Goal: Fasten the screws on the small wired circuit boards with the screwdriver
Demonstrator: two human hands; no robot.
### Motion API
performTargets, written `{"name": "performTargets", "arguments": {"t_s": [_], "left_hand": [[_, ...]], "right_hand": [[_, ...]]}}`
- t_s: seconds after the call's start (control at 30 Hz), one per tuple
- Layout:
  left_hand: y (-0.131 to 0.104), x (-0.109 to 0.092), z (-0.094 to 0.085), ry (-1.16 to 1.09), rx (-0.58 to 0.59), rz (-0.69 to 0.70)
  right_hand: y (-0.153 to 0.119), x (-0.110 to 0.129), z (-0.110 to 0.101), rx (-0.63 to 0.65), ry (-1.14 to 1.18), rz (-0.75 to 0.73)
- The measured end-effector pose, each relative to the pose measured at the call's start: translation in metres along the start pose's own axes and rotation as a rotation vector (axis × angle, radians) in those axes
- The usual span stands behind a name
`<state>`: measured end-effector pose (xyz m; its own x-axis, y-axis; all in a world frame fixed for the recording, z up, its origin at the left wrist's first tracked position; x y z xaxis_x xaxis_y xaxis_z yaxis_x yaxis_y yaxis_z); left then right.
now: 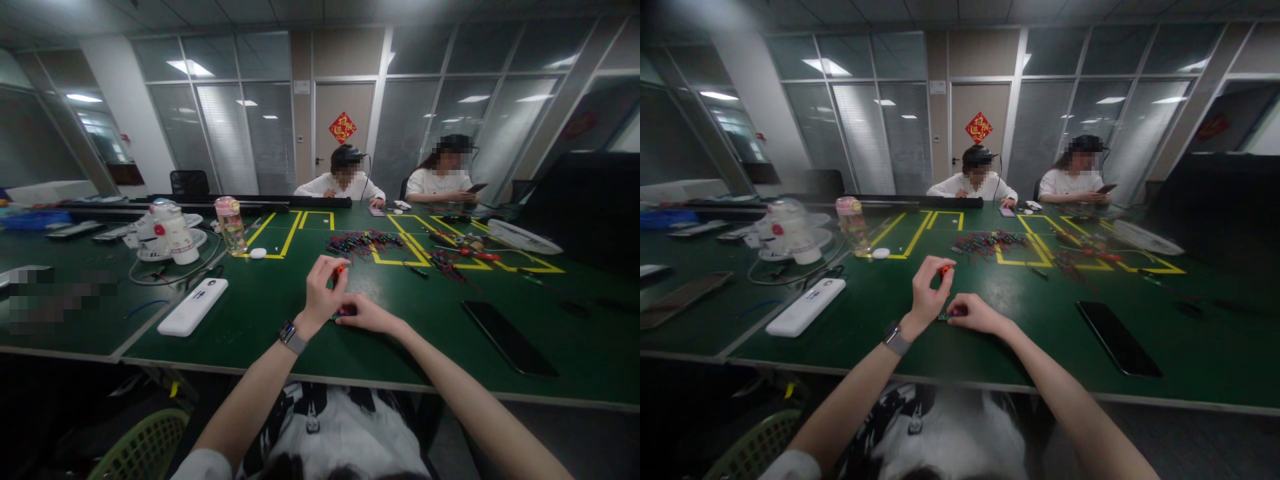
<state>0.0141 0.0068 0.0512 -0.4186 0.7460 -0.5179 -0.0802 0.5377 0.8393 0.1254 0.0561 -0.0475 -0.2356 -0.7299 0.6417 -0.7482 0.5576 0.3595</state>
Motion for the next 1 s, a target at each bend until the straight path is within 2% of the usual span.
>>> {"name": "performTargets", "arguments": {"t_s": [0.3, 0.5, 0.67, 0.87, 1.0], "left_hand": [[-0.0029, 0.0038, 0.0027, -0.067, 0.066, -0.02], [-0.0008, -0.0012, -0.0007, -0.032, -0.013, 0.027], [-0.0005, -0.0005, -0.0042, 0.039, -0.085, 0.01], [-0.0001, 0.003, 0.0021, -0.029, 0.054, -0.045], [0.0009, 0.0054, 0.0022, -0.057, 0.042, -0.067]], "right_hand": [[0.0009, 0.0033, 0.0, -0.002, 0.026, -0.007], [0.0001, 0.0024, -0.0002, -0.004, 0.014, -0.003], [-0.0001, 0.0024, -0.0007, -0.005, -0.002, 0.006], [0.0002, 0.0026, -0.0005, 0.0, 0.001, -0.009], [0.0, 0.0013, -0.0001, -0.004, 0.014, -0.003]]}}
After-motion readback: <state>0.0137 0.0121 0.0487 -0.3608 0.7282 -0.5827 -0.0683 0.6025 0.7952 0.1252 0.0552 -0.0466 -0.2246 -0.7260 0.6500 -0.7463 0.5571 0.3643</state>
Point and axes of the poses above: each hand's wrist, its own y-axis towards the middle knuckle, its own z-axis out of the palm, x = y × z, the point moved 6 cm from there along y, towards the middle knuckle, and after that the axes turned 12 degrees about -z, right-handed, at the moved point
